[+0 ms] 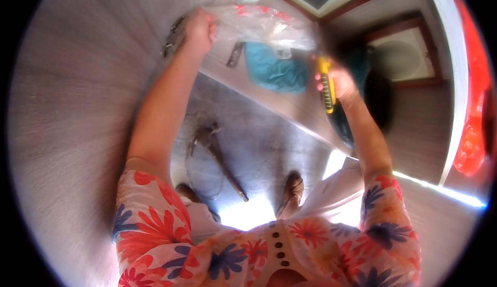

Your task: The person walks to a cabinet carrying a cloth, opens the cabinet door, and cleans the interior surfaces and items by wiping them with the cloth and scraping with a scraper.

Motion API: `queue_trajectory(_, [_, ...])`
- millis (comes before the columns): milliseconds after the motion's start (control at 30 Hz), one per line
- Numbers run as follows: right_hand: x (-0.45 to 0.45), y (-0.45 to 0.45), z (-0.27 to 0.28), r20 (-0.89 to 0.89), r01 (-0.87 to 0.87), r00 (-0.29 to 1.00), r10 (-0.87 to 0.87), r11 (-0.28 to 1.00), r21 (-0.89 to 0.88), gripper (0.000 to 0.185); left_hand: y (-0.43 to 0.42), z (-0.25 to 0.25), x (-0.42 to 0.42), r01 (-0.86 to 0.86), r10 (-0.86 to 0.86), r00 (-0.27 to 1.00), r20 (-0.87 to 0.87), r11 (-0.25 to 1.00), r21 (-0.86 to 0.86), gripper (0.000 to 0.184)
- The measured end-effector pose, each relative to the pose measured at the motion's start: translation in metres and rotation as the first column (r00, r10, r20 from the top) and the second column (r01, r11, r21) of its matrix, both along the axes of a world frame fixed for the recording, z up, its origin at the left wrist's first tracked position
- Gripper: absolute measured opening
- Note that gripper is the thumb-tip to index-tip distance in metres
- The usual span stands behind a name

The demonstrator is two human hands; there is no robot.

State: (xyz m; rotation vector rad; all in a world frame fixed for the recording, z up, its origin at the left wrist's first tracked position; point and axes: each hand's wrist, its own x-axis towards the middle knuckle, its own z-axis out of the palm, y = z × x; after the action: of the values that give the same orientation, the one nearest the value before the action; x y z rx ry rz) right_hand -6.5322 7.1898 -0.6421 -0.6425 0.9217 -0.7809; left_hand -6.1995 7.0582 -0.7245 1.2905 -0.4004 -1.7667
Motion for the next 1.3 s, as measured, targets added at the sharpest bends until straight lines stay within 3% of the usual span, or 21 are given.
queue_trajectory(33, [-0.001, -0.003, 0.003, 0.07, -0.027, 0.997, 0.028, 1.0, -0.012, 0.055, -0.002, -0.007, 0.001, 0.081, -0.081, 0.997, -0.002, 0.997, -0.001, 0.022])
queue_trajectory(133, [0.001, -0.005, 0.016, 0.175, -0.035, 0.984, 0.044, 0.998, -0.058, 0.052, 0.012, -0.004, -0.016, 0.362, -0.311, 0.824, 0.474, 0.932, -0.016, 0.027])
queue_trajectory(233, [0.007, -0.005, 0.024, 0.247, 0.024, 0.969, -0.005, 0.997, -0.072, 0.052, 0.027, 0.017, -0.026, 0.303, -0.149, 0.729, 0.668, 0.945, -0.12, 0.033])
queue_trajectory(300, [0.01, -0.007, 0.026, 0.271, 0.059, 0.962, -0.043, 0.997, -0.053, 0.051, 0.013, 0.018, -0.029, 0.326, 0.125, 0.588, 0.799, 0.868, -0.375, 0.028])
queue_trajectory(333, [0.012, -0.007, 0.026, 0.282, 0.077, 0.957, -0.063, 0.996, -0.042, 0.05, 0.009, 0.019, -0.03, 0.355, 0.272, 0.508, 0.817, 0.798, -0.487, 0.026])
queue_trajectory(433, [0.019, -0.008, 0.028, 0.241, 0.124, 0.964, -0.111, 0.992, -0.037, 0.045, 0.023, 0.05, -0.059, 0.274, 0.319, 0.804, 0.503, 0.552, -0.788, 0.018])
queue_trajectory(467, [0.02, -0.006, 0.029, 0.242, 0.129, 0.963, -0.117, 0.991, -0.036, 0.043, 0.045, 0.079, -0.066, 0.369, 0.416, 0.739, 0.531, 0.41, -0.834, 0.018])
queue_trajectory(500, [0.021, -0.008, 0.028, 0.266, 0.128, 0.957, -0.118, 0.991, -0.023, 0.038, 0.05, 0.082, -0.072, 0.48, 0.417, 0.696, 0.585, 0.336, -0.811, 0.018])
queue_trajectory(567, [0.022, -0.007, 0.029, 0.279, 0.106, 0.956, -0.093, 0.994, -0.034, 0.035, 0.062, 0.087, -0.079, 0.594, 0.342, 0.647, 0.682, 0.335, -0.732, 0.022])
queue_trajectory(700, [0.026, -0.005, 0.031, 0.284, 0.1, 0.954, -0.093, 0.995, -0.011, 0.031, 0.067, 0.072, -0.085, 0.675, 0.305, 0.608, 0.733, 0.287, -0.68, 0.023])
queue_trajectory(800, [0.028, -0.004, 0.033, 0.27, 0.089, 0.96, -0.077, 0.995, -0.033, 0.029, 0.045, 0.054, -0.084, 0.748, -0.32, 0.656, 0.683, 0.399, -0.531, 0.021])
queue_trajectory(833, [0.027, -0.005, 0.033, 0.243, 0.067, 0.969, -0.052, 0.996, -0.056, 0.029, 0.039, 0.055, -0.08, 0.748, -0.38, 0.659, 0.65, 0.423, -0.511, 0.023])
queue_trajectory(867, [0.026, -0.005, 0.033, 0.214, 0.045, 0.976, -0.027, 0.996, -0.078, 0.028, 0.033, 0.055, -0.071, 0.666, -0.488, 0.738, 0.467, 0.413, -0.62, 0.026])
queue_trajectory(933, [0.025, -0.005, 0.033, 0.172, 0.008, 0.985, 0.01, 0.995, -0.101, 0.027, 0.035, 0.086, -0.049, 0.593, -0.435, 0.805, 0.402, 0.599, -0.539, 0.036])
queue_trajectory(1000, [0.026, -0.002, 0.035, 0.145, -0.023, 0.989, 0.037, 0.995, -0.1, 0.026, 0.012, 0.058, -0.038, 0.299, -0.307, 0.95, 0.051, 0.856, -0.422, 0.051])
queue_trajectory(1033, [0.028, -0.003, 0.035, 0.141, -0.062, 0.987, 0.079, 0.99, -0.124, 0.026, 0.009, 0.05, -0.032, 0.208, -0.19, 0.978, 0.089, 0.933, -0.293, 0.058])
queue_trajectory(1133, [0.037, 0.0, 0.045, -0.055, -0.184, 0.982, 0.18, 0.98, -0.081, 0.027, 0.007, 0.021, -0.027, 0.279, -0.233, 0.905, 0.356, 0.957, -0.082, 0.063])
queue_trajectory(1167, [0.04, 0.002, 0.05, -0.089, -0.203, 0.976, 0.197, 0.978, -0.055, 0.029, 0.007, 0.014, -0.028, 0.307, -0.246, 0.892, 0.38, 0.946, -0.108, 0.068])
queue_trajectory(1300, [0.05, 0.005, 0.052, -0.182, -0.268, 0.946, 0.27, 0.963, 0.035, 0.035, 0.01, 0.021, -0.019, 0.688, -0.68, 0.725, 0.107, 0.719, -0.099, 0.067])
